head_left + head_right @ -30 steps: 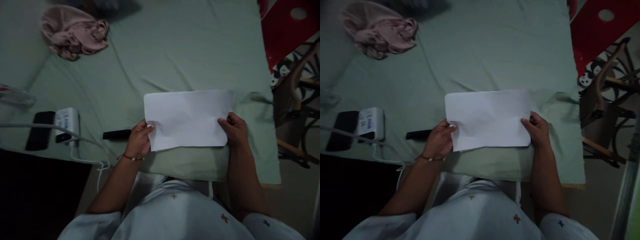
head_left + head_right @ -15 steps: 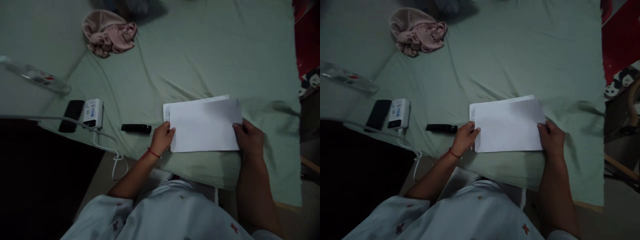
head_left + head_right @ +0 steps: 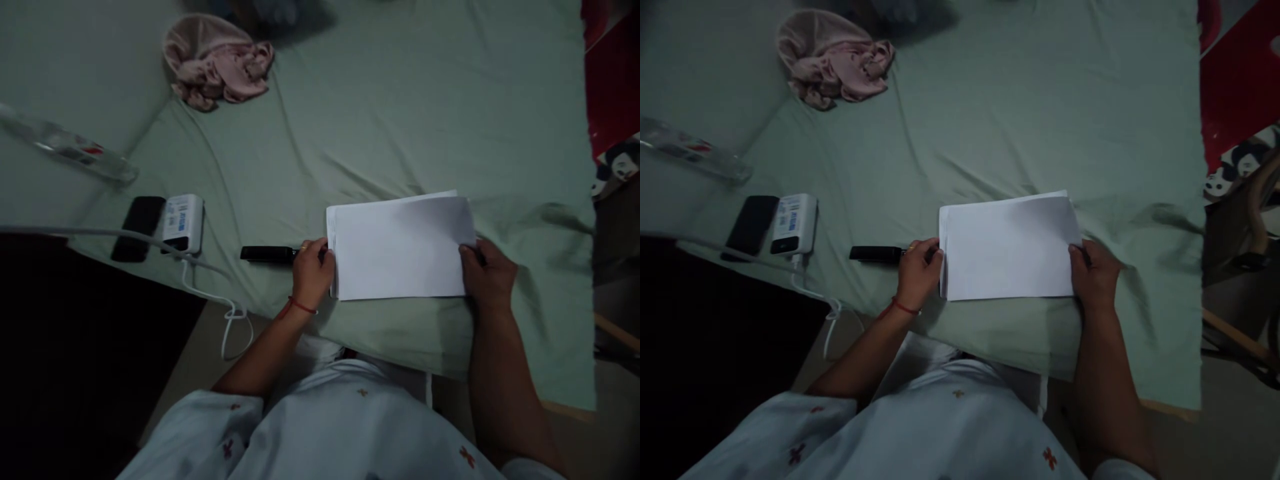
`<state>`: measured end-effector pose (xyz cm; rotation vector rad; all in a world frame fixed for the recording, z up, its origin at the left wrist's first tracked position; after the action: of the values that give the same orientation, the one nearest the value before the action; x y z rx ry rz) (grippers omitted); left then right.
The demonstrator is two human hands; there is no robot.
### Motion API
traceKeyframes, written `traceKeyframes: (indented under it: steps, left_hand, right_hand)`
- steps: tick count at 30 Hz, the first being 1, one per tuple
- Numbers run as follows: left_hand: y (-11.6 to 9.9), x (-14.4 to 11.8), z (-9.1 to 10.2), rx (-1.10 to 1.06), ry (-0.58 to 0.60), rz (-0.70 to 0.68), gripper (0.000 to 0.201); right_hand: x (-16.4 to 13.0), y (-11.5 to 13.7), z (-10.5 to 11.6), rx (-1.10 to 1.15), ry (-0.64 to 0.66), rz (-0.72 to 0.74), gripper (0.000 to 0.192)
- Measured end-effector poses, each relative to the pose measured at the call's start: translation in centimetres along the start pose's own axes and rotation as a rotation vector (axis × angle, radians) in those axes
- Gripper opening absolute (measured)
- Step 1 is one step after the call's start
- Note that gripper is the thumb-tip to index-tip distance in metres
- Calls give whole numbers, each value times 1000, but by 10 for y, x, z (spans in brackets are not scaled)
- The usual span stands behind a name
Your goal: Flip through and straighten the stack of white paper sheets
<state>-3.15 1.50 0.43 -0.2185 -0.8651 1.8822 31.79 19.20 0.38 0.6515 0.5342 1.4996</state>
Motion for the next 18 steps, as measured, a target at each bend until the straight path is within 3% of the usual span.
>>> traceKeyframes:
  steps: [18]
  left_hand:
    - [-17, -13, -4, 3, -104, -169, 40]
  right_hand:
    - [2, 1, -4, 5, -3, 59, 27]
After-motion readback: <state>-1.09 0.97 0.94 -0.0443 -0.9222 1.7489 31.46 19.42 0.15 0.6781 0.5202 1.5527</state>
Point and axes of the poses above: each hand's wrist, its own x-axis towards the middle knuckle, its own z-axis out of the back of the hand, y = z × x, the point moved 6 cm from there along x, towards the middle knuckle, and after that the axes turned 13 degrees about -z, right-handed, at the moved point
